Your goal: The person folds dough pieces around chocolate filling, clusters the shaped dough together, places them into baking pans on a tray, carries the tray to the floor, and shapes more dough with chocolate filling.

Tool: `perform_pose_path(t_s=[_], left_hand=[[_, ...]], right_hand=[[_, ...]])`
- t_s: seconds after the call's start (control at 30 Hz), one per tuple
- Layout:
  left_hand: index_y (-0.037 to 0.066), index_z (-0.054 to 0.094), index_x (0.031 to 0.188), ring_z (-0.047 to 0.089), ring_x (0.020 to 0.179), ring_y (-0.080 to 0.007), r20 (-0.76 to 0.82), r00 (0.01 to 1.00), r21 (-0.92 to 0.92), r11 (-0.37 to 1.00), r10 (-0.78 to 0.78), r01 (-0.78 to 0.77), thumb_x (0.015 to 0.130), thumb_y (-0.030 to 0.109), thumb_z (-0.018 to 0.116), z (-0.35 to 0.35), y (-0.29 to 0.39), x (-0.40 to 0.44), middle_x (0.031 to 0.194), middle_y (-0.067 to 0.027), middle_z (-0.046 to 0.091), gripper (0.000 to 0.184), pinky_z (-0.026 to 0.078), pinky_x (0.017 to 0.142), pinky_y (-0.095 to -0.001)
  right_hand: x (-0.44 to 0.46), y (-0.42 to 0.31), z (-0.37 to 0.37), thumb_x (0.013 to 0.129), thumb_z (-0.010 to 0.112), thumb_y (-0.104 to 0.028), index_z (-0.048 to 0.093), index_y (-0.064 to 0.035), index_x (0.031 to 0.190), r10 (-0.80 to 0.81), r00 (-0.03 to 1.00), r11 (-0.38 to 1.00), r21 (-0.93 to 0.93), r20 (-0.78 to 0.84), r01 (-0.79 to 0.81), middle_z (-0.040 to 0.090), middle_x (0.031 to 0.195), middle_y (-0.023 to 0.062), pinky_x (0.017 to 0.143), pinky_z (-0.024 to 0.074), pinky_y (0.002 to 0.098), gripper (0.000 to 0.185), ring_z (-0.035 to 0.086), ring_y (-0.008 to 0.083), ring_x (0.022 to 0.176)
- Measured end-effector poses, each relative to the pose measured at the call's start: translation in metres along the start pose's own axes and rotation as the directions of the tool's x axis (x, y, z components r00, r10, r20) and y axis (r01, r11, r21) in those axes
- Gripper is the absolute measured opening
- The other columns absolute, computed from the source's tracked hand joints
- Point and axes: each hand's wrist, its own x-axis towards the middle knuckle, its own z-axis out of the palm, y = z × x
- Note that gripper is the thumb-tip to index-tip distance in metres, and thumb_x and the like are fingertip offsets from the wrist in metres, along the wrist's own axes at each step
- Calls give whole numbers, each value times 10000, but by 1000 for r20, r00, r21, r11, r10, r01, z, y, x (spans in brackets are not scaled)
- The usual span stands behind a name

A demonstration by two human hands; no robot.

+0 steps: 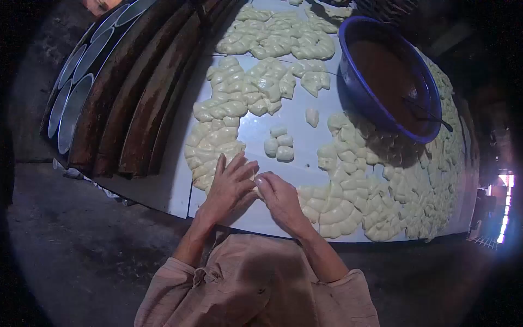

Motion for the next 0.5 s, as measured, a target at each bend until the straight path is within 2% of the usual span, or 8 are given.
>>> perform_pose_path(t_s=[0.07, 0.17, 0.2, 0.3, 0.33, 0.43, 0.47, 0.5], left_hand=[[84, 700, 974, 436, 1346, -308, -57, 998, 15, 1000, 23, -23, 816, 223, 724, 1, -4, -1, 1270, -59, 594, 211, 242, 1121, -657], [90, 705, 971, 469, 1319, -295, -50, 998, -32, 999, 25, -27, 817, 231, 734, -3, -4, -1, 1241, -49, 613, 211, 253, 1129, -631], [88, 701, 967, 498, 1288, -287, -50, 999, -83, 996, 19, -23, 823, 241, 736, -5, -2, -1, 1207, -49, 630, 214, 285, 1133, -585], [90, 700, 964, 516, 1262, -290, -72, 997, -100, 994, 36, -44, 829, 255, 735, -10, -7, -4, 1178, -57, 641, 217, 332, 1108, -545], [92, 702, 976, 534, 1233, -292, -84, 994, -65, 995, 70, -76, 821, 233, 737, -16, -5, 0, 1148, -64, 652, 212, 373, 1073, -511], [96, 709, 1001, 539, 1223, -313, -106, 992, -56, 996, 70, -76, 804, 184, 745, -19, -2, 3, 1146, -72, 660, 218, 391, 1061, -490], [104, 715, 996, 549, 1212, -308, -118, 991, -90, 994, 58, -69, 785, 154, 742, -19, -1, 3, 1131, -70, 661, 218, 395, 1055, -491], [107, 718, 993, 552, 1208, -306, -119, 991, -86, 994, 55, -65, 781, 156, 747, -17, -2, 0, 1136, -68, 659, 219, 396, 1055, -492]], right_hand=[[-1, -4, 4, 942, 611, -244, 615, 16, 1075, -281, 959, 937, -221, -22, 270, 633, 817, 117, 670, 498, 331, 292, 636, 200, 730], [6, 9, 6, 933, 629, -243, 613, 26, 1069, -275, 961, 961, 18, 3, 275, 607, 891, 128, 676, 491, 320, 301, 622, 173, 779], [4, 8, -5, 932, 639, -238, 614, 22, 1071, 76, 985, 992, 83, 158, -90, 603, 931, 100, 692, 493, 312, 296, 602, 144, 816], [6, 14, -9, 945, 629, -249, 613, 15, 1082, 174, 966, 897, 374, 189, -235, 632, 932, 65, 707, 493, 307, 297, 588, 135, 825], [5, 6, -10, 956, 623, -244, 618, 3, 1079, 155, 965, 866, 441, 213, -236, 639, 933, 50, 691, 482, 278, 275, 568, 114, 816], [9, 7, -1, 957, 625, -224, 623, -4, 1073, -68, 987, 973, 226, 147, 34, 625, 897, 43, 658, 455, 235, 248, 535, 67, 785], [10, 7, 1, 926, 670, -204, 624, -16, 1025, -135, 984, 980, 162, 112, 116, 604, 848, 22, 644, 443, 221, 218, 521, 38, 772], [10, 6, -1, 910, 683, -194, 621, -15, 1010, -60, 985, 961, 276, 159, 14, 605, 844, 22, 647, 446, 228, 214, 525, 41, 770]])
